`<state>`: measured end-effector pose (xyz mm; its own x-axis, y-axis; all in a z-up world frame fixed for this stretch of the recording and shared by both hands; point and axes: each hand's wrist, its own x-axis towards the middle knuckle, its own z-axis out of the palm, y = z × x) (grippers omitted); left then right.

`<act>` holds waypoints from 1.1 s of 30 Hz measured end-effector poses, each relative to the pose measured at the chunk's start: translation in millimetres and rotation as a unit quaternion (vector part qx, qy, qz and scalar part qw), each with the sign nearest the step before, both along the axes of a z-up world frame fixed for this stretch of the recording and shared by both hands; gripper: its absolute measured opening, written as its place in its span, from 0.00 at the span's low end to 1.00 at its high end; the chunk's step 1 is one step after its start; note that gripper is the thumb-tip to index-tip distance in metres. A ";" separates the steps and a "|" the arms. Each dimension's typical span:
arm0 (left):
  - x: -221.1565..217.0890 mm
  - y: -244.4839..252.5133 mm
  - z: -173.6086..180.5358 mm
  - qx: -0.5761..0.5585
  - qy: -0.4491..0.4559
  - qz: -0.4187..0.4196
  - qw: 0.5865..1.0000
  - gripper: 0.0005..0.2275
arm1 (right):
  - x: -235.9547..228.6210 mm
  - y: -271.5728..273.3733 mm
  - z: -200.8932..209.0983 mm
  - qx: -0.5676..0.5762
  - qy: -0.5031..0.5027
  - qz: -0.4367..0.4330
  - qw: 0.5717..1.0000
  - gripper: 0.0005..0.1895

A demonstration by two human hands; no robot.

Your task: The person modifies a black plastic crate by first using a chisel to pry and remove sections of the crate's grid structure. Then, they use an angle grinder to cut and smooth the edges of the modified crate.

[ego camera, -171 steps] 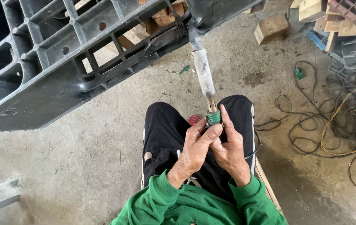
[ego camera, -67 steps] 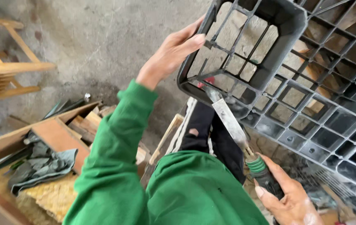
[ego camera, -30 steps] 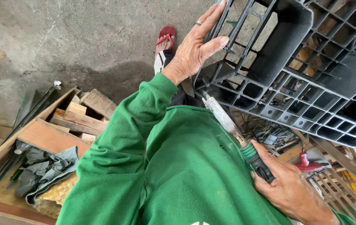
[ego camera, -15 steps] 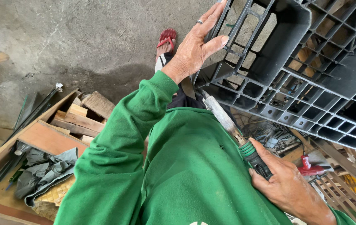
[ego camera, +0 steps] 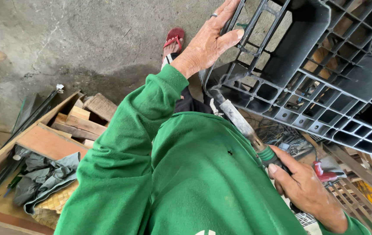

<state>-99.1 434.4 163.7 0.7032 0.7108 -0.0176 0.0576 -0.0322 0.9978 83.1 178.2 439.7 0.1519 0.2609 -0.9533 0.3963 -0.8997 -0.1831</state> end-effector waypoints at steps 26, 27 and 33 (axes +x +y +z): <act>3.7 -3.8 11.1 0.038 0.104 0.048 0.993 0.30 | 62.0 54.9 -30.9 0.041 0.052 0.155 0.986 0.32; 3.9 -4.0 10.5 0.048 0.103 0.051 0.992 0.30 | 63.3 56.3 -31.1 0.043 0.055 0.157 0.985 0.32; 3.7 -3.6 7.8 0.063 0.116 0.062 0.989 0.30 | 63.1 68.6 -24.8 0.026 0.028 0.226 0.973 0.32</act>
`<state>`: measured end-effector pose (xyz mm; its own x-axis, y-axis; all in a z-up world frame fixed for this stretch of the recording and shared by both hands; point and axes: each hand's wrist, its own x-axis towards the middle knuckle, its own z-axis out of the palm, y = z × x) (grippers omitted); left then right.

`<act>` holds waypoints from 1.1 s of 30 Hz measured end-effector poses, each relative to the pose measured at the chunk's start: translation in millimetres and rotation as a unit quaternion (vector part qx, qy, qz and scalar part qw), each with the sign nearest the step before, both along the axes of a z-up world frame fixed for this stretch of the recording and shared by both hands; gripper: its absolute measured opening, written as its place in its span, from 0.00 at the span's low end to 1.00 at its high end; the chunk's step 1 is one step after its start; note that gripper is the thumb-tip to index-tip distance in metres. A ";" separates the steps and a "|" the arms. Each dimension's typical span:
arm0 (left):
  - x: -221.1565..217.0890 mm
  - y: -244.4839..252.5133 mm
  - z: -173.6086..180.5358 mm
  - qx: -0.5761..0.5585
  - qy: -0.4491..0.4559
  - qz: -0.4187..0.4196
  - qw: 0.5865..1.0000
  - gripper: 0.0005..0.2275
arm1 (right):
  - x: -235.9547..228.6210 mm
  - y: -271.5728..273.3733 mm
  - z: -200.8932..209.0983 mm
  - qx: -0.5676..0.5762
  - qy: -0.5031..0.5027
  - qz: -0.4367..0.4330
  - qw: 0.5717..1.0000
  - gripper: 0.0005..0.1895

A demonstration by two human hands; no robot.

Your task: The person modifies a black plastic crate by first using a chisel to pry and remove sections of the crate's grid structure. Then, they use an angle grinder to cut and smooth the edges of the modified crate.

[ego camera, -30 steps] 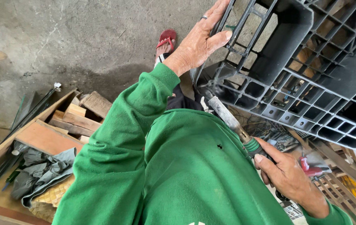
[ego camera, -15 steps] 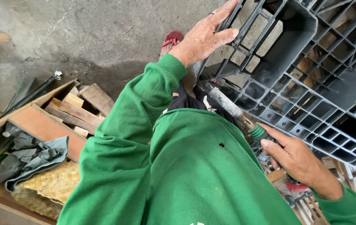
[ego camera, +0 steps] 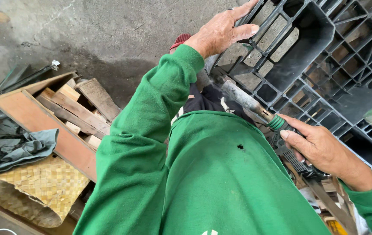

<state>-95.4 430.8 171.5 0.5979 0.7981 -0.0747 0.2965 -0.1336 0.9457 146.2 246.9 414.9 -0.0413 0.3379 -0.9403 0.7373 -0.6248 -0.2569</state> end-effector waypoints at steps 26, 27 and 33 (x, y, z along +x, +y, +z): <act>-3.7 12.0 -7.0 -0.138 -0.125 -0.039 0.982 0.40 | -37.7 161.3 62.6 0.313 -0.109 0.777 0.535 0.37; -4.0 11.8 -6.2 -0.139 -0.107 -0.037 0.984 0.40 | -41.0 168.1 60.2 0.325 -0.095 0.777 0.531 0.37; 0.5 10.4 -5.7 -0.115 -0.045 -0.020 0.992 0.37 | -36.1 182.5 46.9 0.381 -0.022 0.757 0.531 0.34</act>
<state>-94.9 441.2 165.8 0.6417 0.7413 -0.1964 0.2078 0.0784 0.9750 110.1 429.3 461.8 -0.7904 0.2324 -0.5667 0.2629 0.9644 0.0287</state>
